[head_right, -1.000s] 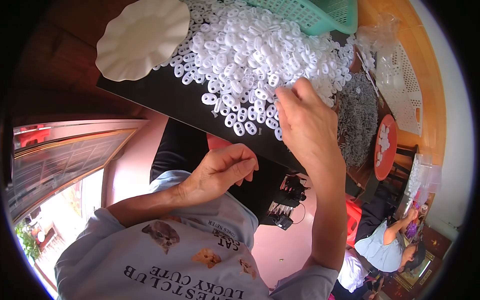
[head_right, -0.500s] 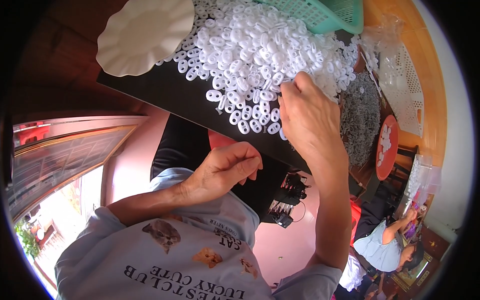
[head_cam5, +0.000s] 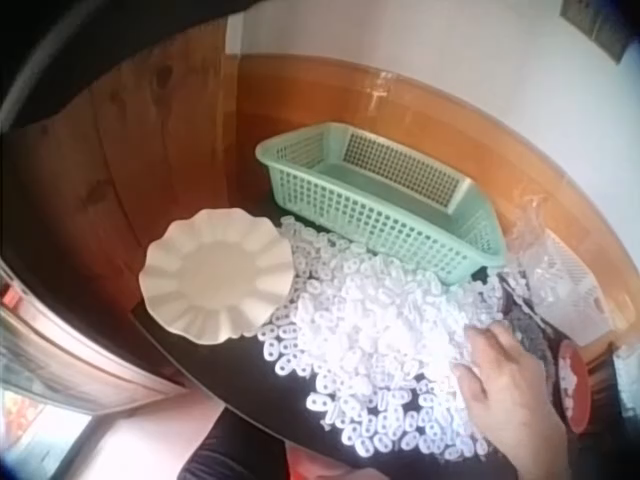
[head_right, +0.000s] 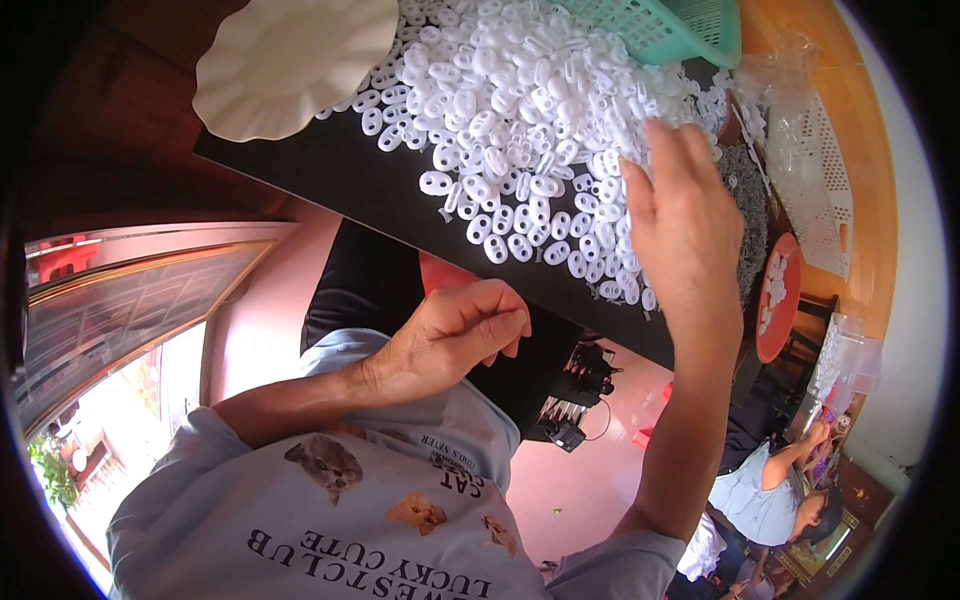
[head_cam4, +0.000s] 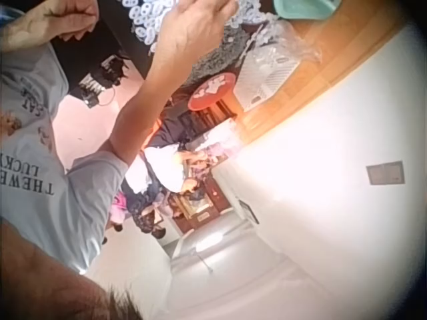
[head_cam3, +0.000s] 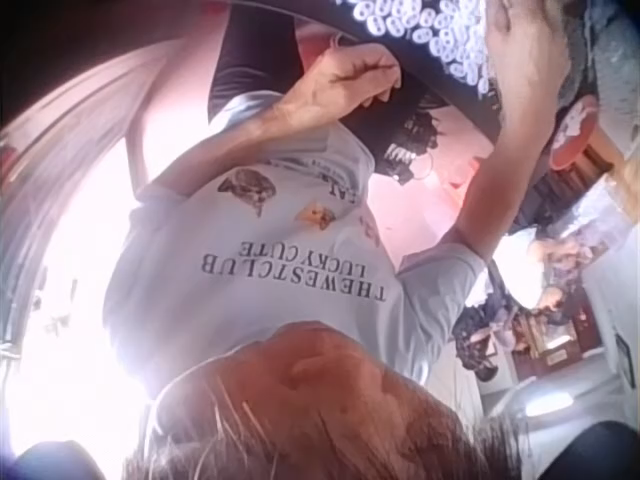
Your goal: The recorder is manually snapping small plastic components together at a workbench.
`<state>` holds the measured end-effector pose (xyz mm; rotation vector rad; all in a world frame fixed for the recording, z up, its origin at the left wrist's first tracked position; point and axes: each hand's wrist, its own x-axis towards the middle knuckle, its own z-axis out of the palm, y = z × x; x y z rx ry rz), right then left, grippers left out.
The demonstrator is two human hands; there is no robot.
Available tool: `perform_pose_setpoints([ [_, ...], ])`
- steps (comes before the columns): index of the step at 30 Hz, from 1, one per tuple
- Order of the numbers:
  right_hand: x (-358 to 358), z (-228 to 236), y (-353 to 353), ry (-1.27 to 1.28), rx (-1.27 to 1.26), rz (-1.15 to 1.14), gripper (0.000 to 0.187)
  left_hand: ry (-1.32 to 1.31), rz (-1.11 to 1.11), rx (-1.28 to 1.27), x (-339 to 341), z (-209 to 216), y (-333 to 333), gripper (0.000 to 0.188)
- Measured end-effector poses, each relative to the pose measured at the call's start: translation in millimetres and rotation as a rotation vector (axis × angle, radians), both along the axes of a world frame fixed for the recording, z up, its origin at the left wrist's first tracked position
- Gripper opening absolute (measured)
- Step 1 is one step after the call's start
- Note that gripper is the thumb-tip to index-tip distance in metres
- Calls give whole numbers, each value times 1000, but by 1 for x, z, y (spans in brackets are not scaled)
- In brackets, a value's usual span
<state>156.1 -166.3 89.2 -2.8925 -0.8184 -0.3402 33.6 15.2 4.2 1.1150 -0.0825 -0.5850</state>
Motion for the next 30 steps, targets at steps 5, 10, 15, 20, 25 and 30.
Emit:
perform_pose_setpoints([
  [5,-7,1,5,137,6,84,14,6,2,-1,0,-1,0,20],
  [10,-4,-8,6,184,-172,103,15,12,7,-9,1,-1,0,19],
  [15,-1,-9,12,155,-220,111,11,14,3,-3,1,1,0,18],
  [20,-5,-8,11,143,3,122,7,25,-9,-2,1,4,3,18],
  [25,-47,9,12,450,318,90,8,5,1,-28,-4,8,8,29],
  [30,-94,-3,22,546,611,14,7,-159,103,57,-7,2,-6,30],
])
